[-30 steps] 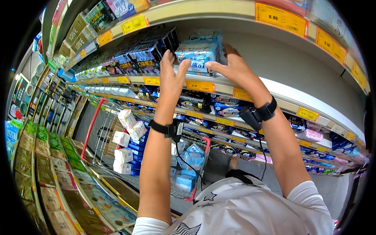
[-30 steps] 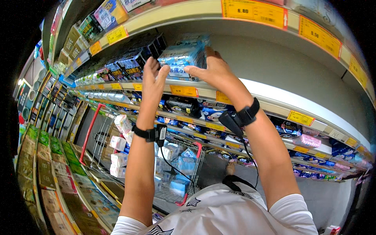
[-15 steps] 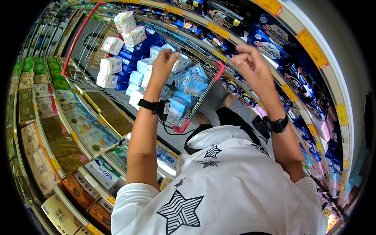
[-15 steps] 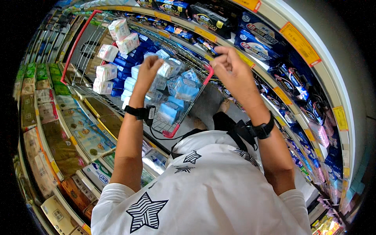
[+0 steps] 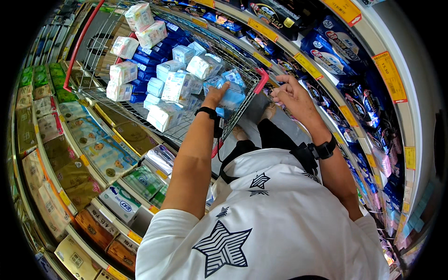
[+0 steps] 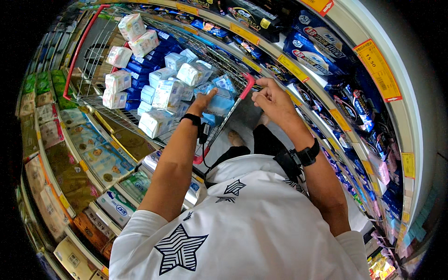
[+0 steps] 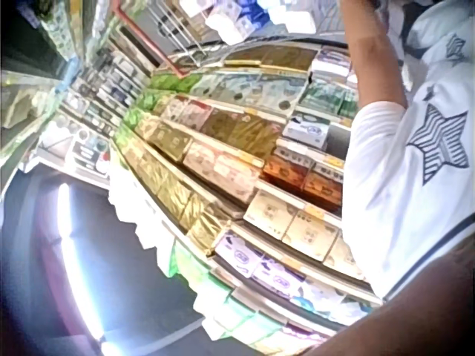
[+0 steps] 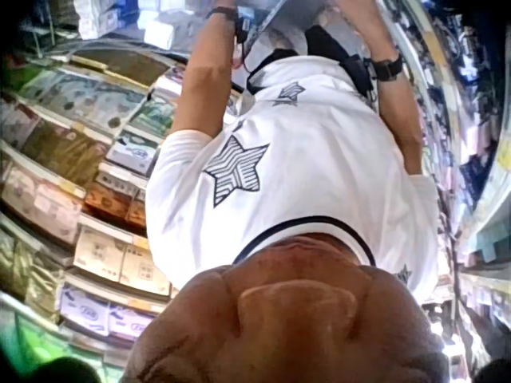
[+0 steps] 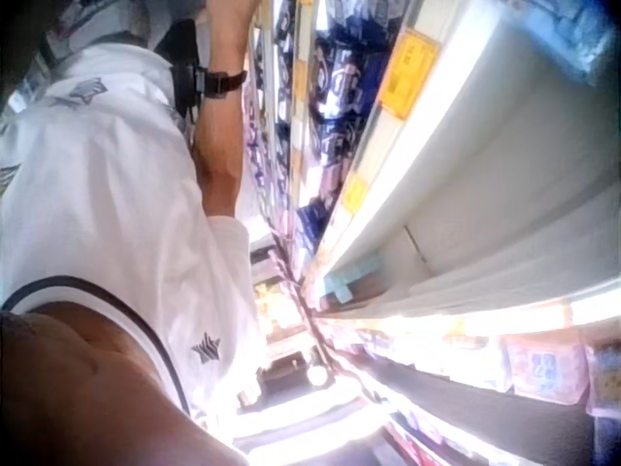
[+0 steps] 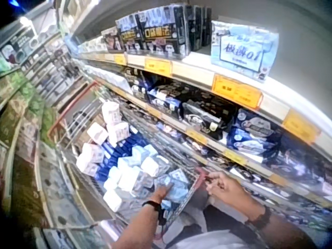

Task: The person repeatedly picks packages of tissues from a shopping cart and places them onto a store shelf. They handle the packages one at a time, occasionally turning them over to check the back before arranging them in rows on the shelf.

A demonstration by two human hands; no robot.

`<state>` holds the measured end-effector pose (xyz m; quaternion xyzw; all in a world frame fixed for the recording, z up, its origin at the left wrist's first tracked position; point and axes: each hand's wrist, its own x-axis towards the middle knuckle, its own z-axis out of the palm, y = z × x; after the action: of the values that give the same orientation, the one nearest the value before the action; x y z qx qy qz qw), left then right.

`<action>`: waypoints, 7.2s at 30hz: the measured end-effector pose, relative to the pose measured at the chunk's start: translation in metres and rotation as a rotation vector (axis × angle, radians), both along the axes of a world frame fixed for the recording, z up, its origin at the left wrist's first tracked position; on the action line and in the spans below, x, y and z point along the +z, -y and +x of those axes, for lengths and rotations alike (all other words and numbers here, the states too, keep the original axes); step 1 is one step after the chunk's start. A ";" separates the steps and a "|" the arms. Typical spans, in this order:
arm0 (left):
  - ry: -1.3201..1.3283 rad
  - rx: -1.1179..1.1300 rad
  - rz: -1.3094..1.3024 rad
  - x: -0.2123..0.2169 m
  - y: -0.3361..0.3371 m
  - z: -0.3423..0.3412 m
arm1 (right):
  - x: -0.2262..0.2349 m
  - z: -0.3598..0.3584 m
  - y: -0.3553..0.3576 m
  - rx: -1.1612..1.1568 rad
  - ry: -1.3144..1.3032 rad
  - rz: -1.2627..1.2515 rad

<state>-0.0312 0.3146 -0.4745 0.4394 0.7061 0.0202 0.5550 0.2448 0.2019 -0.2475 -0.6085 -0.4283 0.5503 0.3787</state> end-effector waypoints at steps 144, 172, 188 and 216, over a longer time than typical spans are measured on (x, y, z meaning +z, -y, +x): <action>0.942 -0.174 0.914 0.349 0.102 0.020 | 0.108 -0.049 0.036 0.015 -0.557 0.150; 0.728 -0.302 1.199 0.348 0.099 0.034 | 0.128 -0.027 0.054 0.020 -0.408 0.335; 0.575 -0.432 1.103 0.367 0.086 0.022 | 0.144 -0.018 0.047 0.010 -0.106 0.466; 1.243 -0.174 0.691 0.419 0.053 0.052 | 0.206 -0.005 0.041 -0.040 0.210 0.735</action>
<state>0.0205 0.2617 -0.0554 0.5518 0.1749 0.4449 0.6834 0.2399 0.1611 -0.0413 -0.4933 -0.6218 0.2871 0.5363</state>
